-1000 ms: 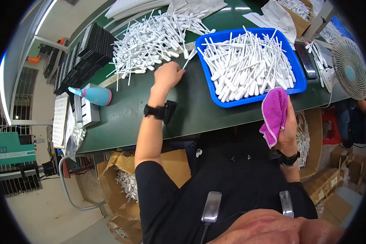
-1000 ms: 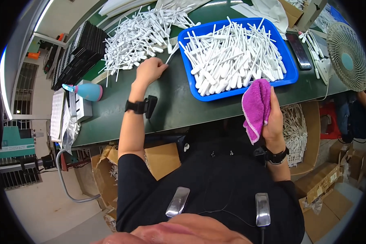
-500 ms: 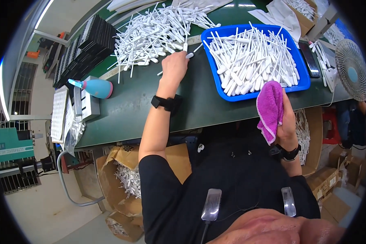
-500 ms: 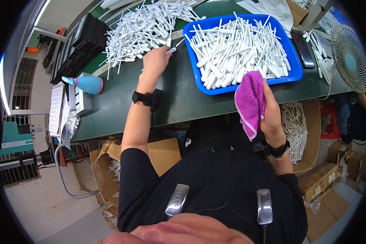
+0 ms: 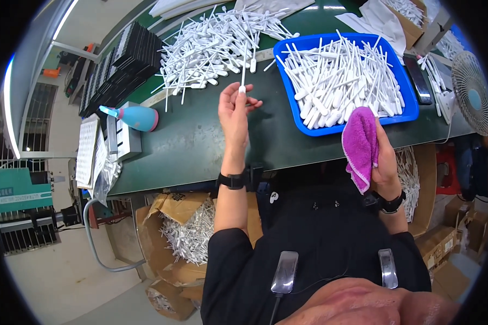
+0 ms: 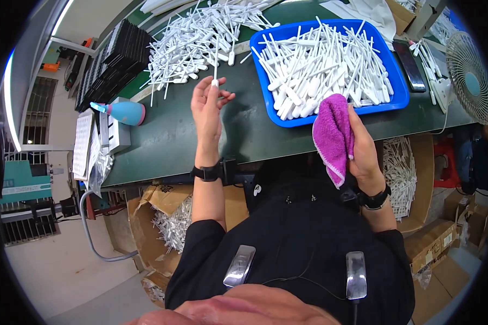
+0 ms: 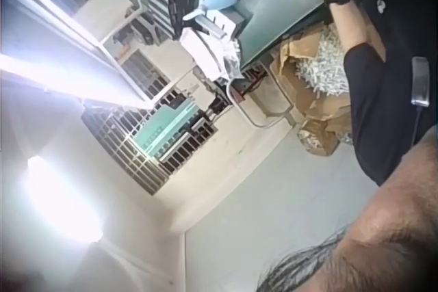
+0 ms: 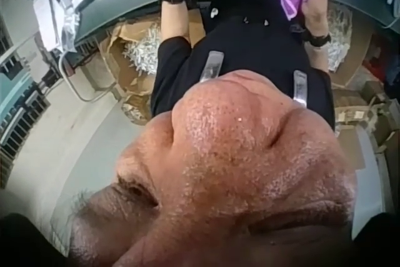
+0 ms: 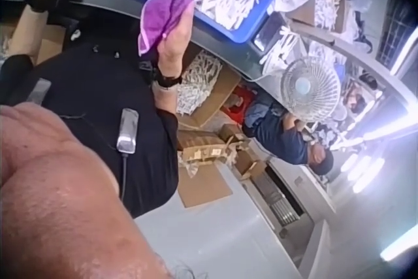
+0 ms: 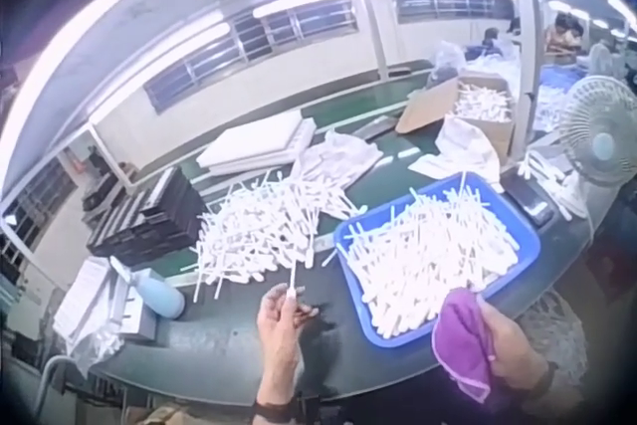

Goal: The person picks up a white swab from a blue tray or the table, wipes it with a purple cloth, and places it back onto the table. This process is repeated for several other swabs, one at a time.

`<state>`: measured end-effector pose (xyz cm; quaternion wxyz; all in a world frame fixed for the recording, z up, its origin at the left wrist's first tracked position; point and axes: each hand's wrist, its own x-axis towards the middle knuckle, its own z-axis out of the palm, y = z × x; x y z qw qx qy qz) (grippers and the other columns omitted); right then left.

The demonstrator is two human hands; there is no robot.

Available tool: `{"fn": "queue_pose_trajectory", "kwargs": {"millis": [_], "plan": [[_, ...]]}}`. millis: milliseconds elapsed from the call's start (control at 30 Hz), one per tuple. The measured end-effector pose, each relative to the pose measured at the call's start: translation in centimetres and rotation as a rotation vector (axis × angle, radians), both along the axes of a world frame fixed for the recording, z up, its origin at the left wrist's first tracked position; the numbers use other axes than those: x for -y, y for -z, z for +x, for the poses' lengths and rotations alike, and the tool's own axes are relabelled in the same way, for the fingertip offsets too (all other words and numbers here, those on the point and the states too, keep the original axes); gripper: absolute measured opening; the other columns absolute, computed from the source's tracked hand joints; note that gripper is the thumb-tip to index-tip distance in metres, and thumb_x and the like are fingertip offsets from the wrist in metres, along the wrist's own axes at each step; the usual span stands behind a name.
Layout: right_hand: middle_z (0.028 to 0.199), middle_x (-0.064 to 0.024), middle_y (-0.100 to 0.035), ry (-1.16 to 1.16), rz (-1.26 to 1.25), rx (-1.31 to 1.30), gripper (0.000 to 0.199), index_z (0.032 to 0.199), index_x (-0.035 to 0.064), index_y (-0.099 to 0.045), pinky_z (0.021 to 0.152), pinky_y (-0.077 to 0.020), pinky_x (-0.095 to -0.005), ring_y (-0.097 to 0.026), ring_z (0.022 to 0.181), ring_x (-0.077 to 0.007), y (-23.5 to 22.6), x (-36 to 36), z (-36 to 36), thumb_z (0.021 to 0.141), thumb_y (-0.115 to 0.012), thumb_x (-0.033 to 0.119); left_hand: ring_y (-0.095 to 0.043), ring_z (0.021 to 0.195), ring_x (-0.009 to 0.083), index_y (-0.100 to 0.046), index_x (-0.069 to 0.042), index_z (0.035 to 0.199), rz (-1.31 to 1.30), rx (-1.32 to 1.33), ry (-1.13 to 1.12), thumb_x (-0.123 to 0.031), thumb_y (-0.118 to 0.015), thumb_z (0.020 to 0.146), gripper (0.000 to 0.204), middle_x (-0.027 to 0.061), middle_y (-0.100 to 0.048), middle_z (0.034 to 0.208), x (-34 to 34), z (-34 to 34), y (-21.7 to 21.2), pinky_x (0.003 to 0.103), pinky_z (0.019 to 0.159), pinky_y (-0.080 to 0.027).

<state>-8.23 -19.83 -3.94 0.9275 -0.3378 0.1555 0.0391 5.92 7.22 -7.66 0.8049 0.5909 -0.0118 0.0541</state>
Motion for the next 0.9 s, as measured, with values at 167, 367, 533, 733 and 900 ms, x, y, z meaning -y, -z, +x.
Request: {"fn": "queue_pose_trajectory", "kwargs": {"millis": [167,367,533,733,900], "plan": [[0.111,-0.0068,-0.062,-0.047,0.015,0.066,0.039,0.123,0.0029,-0.051,0.087,-0.0476,-0.0278,-0.061,0.097,-0.0144,0.2,0.6,-0.5,0.1,-0.038,0.031,-0.058,0.071,0.0125,-0.05,0.004,0.116,-0.242,-0.118,0.039,-0.011,-0.054,0.09,0.031,0.0158,-0.062,0.1,0.4,-0.8,0.0,0.028,0.064,-0.055],[0.105,-0.005,-0.064,0.016,0.015,0.025,0.037,0.12,0.0054,-0.054,0.078,-0.0525,-0.0279,-0.063,0.091,-0.0141,-0.4,0.7,-0.8,0.098,-0.041,0.032,-0.057,0.069,0.0125,-0.049,0.005,0.118,-0.29,-0.191,0.054,-0.01,-0.054,0.089,0.033,0.0157,-0.062,0.1,0.9,-0.9,0.9,0.027,0.062,-0.053],[0.105,-0.005,-0.064,0.08,0.03,0.008,0.037,0.12,0.0056,-0.054,0.079,-0.0523,-0.0279,-0.063,0.091,-0.0143,-0.6,0.9,-0.9,0.098,-0.042,0.032,-0.055,0.067,0.012,-0.05,0.005,0.118,-0.295,-0.199,0.054,-0.009,-0.054,0.088,0.033,0.0156,-0.063,0.099,1.1,-1.1,1.0,0.025,0.057,-0.051],[0.11,-0.0054,-0.062,0.111,0.065,0.033,0.038,0.123,0.0057,-0.052,0.084,-0.0504,-0.0279,-0.061,0.097,-0.0147,-0.6,1.0,-0.7,0.098,-0.041,0.032,-0.054,0.065,0.0116,-0.05,0.005,0.118,-0.329,-0.218,0.029,-0.009,-0.054,0.088,0.033,0.015,-0.063,0.1,1.1,-1.6,0.6,0.024,0.054,-0.049],[0.12,-0.008,-0.058,0.117,0.182,0.154,0.04,0.127,0.005,-0.049,0.094,-0.0453,-0.0332,-0.057,0.108,-0.0184,-0.5,1.9,-0.6,0.099,-0.039,0.032,-0.054,0.064,0.0115,-0.05,0.004,0.118,-0.23,-0.204,0.037,-0.011,-0.054,0.089,0.033,0.0153,-0.062,0.103,1.0,-1.8,0.3,0.024,0.053,-0.049]]}}
